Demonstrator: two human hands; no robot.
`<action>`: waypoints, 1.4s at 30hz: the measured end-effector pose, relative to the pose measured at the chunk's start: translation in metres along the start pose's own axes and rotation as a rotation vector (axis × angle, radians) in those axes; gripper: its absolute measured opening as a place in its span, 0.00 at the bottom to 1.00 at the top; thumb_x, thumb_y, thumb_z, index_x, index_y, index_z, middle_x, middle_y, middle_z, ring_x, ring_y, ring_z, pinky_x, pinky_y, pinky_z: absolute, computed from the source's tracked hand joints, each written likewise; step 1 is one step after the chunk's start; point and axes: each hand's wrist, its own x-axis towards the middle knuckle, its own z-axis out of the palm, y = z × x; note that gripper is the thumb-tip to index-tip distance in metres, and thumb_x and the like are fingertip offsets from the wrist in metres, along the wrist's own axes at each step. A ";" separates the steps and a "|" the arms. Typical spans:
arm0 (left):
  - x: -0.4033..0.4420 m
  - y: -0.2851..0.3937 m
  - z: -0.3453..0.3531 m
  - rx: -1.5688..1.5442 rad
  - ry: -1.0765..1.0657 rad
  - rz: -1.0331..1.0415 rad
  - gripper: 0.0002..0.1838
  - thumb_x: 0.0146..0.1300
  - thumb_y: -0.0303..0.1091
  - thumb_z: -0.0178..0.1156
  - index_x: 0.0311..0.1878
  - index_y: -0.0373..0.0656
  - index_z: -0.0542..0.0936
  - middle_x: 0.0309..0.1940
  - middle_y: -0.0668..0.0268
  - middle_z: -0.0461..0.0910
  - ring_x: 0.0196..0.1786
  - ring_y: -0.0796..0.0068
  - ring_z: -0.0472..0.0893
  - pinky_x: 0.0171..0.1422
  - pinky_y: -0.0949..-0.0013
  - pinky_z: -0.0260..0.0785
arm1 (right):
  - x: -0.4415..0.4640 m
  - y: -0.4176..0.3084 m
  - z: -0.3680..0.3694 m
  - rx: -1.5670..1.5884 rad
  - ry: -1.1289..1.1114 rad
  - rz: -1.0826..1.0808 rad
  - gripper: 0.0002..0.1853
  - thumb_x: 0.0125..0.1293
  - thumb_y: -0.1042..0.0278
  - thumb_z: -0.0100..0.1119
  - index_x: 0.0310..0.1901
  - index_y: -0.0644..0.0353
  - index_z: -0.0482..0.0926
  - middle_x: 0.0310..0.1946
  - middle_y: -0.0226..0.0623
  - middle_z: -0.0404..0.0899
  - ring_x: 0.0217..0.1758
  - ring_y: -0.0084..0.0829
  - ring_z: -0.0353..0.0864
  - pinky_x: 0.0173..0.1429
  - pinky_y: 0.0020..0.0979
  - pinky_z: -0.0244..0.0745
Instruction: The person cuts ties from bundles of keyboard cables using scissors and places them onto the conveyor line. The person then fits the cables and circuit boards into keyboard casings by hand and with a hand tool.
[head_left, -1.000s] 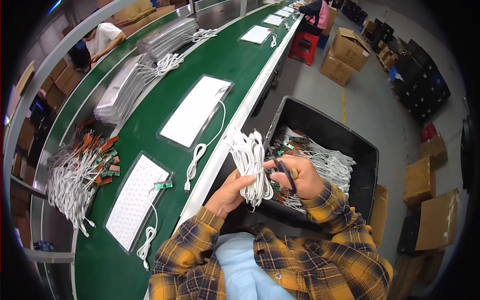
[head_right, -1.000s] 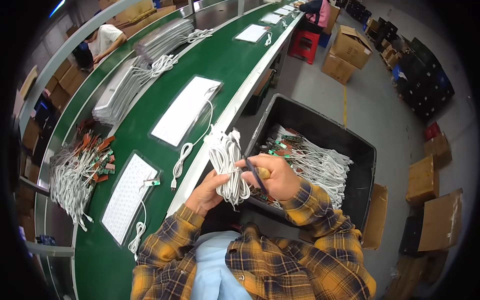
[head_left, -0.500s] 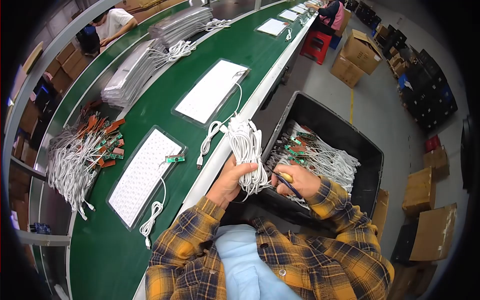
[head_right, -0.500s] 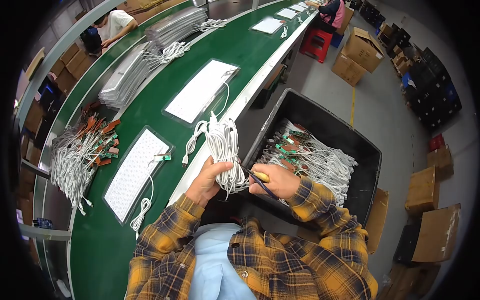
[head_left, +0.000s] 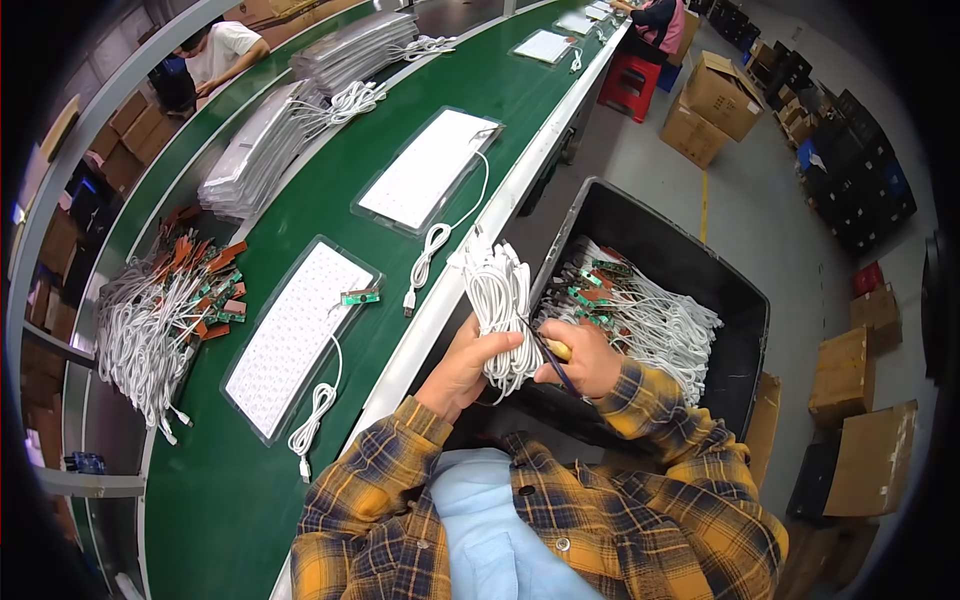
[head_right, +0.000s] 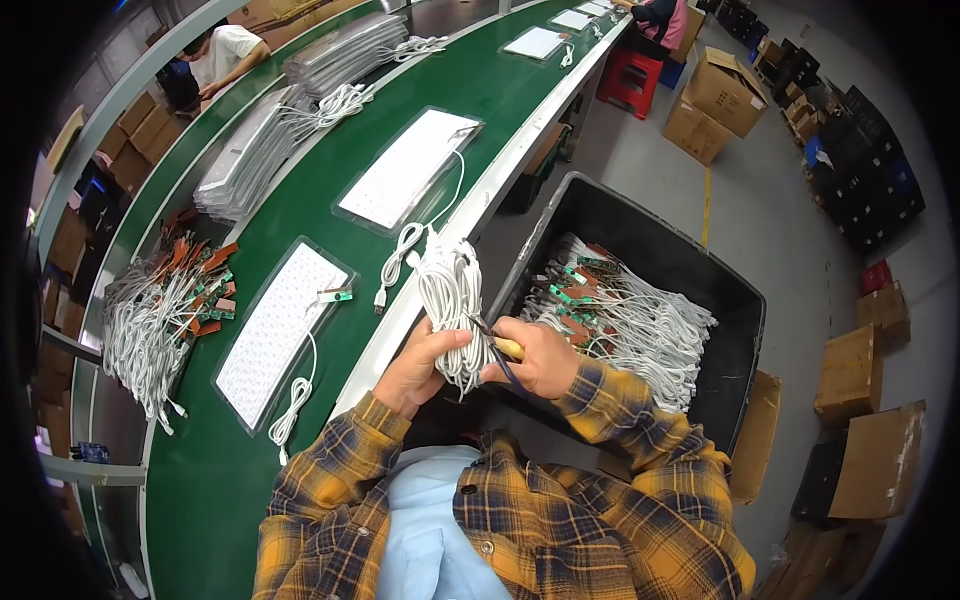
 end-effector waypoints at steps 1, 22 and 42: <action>0.001 -0.002 0.000 -0.040 -0.004 -0.020 0.25 0.59 0.26 0.60 0.61 0.34 0.70 0.47 0.58 0.80 0.44 0.72 0.81 0.49 0.75 0.74 | 0.000 0.003 0.005 -0.029 0.050 -0.042 0.26 0.60 0.42 0.69 0.32 0.60 0.74 0.25 0.33 0.77 0.26 0.32 0.73 0.34 0.32 0.68; -0.020 -0.037 -0.059 -0.240 -0.179 -0.102 0.31 0.61 0.28 0.57 0.70 0.35 0.66 0.53 0.55 0.80 0.48 0.71 0.83 0.51 0.71 0.77 | 0.005 -0.006 0.054 -0.117 0.484 -0.264 0.08 0.57 0.71 0.72 0.32 0.61 0.79 0.25 0.32 0.76 0.23 0.29 0.72 0.30 0.26 0.67; -0.067 -0.032 -0.064 -0.279 -0.397 0.015 0.45 0.56 0.34 0.64 0.77 0.45 0.56 0.52 0.53 0.78 0.46 0.61 0.81 0.50 0.64 0.77 | -0.258 0.116 -0.114 -0.951 1.690 0.581 0.03 0.71 0.69 0.56 0.40 0.56 0.77 0.31 0.34 0.83 0.33 0.35 0.82 0.41 0.36 0.78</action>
